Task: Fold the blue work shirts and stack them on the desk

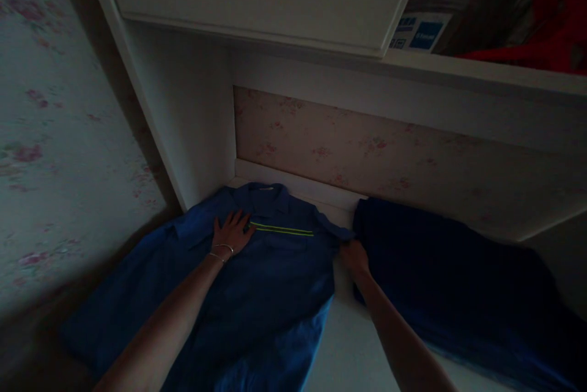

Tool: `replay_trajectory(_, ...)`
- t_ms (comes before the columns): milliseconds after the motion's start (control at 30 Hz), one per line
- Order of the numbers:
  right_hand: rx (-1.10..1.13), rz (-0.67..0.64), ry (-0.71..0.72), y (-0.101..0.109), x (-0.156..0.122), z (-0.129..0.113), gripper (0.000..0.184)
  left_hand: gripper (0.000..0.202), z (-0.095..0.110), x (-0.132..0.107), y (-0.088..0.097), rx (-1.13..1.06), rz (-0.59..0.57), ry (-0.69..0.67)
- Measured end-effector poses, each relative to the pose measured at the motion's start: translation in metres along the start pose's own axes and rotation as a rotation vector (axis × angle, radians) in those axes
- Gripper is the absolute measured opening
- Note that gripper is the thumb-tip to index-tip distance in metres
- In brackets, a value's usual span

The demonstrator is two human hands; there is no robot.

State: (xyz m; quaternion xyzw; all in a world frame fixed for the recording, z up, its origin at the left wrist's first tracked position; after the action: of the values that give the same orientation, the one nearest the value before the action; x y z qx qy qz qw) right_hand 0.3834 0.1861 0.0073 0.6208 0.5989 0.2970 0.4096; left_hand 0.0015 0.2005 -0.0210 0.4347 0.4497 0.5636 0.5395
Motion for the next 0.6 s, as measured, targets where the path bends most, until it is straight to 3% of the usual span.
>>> replay_trajectory(100,0.034,0.087,-0.098,0.023,-0.01,0.021,0.052,0.062,0.002,0.004,-0.001,-0.005,0.002,-0.012)
replay_trajectory(167,0.116,0.135,-0.023,0.021,-0.038,0.008,0.057,0.063,0.003,0.007,-0.002,-0.008,-0.003,-0.022)
replay_trajectory(200,0.169,0.091,0.066,0.012,-0.056,-0.008,0.054,0.063,0.004,0.008,-0.003,-0.009,-0.007,-0.025)
replay_trajectory(233,0.222,-0.002,0.185,-0.003,-0.077,-0.029,0.048,0.062,0.005,0.01,-0.003,-0.009,-0.012,-0.028)
replay_trajectory(300,0.251,-0.35,0.447,-0.044,-0.127,-0.082,0.04,0.062,0.007,0.012,-0.004,-0.006,-0.024,-0.033)
replay_trajectory(367,0.188,-0.594,0.688,-0.073,-0.179,-0.128,0.045,0.062,0.009,0.014,-0.004,0.004,-0.036,-0.035)
replay_trajectory(400,0.143,-0.652,0.768,-0.081,-0.197,-0.144,0.051,0.063,0.009,0.014,-0.004,0.012,-0.04,-0.035)
replay_trajectory(500,0.057,-0.751,0.771,-0.091,-0.216,-0.16,0.059,0.064,0.009,0.014,-0.005,0.037,-0.052,-0.031)
replay_trajectory(600,0.029,-0.983,0.755,-0.096,-0.228,-0.144,0.043,0.064,0.008,0.016,-0.006,0.056,-0.064,-0.032)
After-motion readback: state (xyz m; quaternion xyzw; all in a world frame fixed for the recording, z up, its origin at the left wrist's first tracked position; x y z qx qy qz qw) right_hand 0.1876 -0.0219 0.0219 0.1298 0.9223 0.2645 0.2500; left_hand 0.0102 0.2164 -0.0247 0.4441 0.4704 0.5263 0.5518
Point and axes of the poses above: each hand's wrist, its own x-axis towards the middle knuckle, its own y-axis out of the back of the hand, z = x × y, the point moved 8 cm from there along x, towards the middle knuckle, and after that the axes turned 7 degrees about -z, right-handed, at the moved point
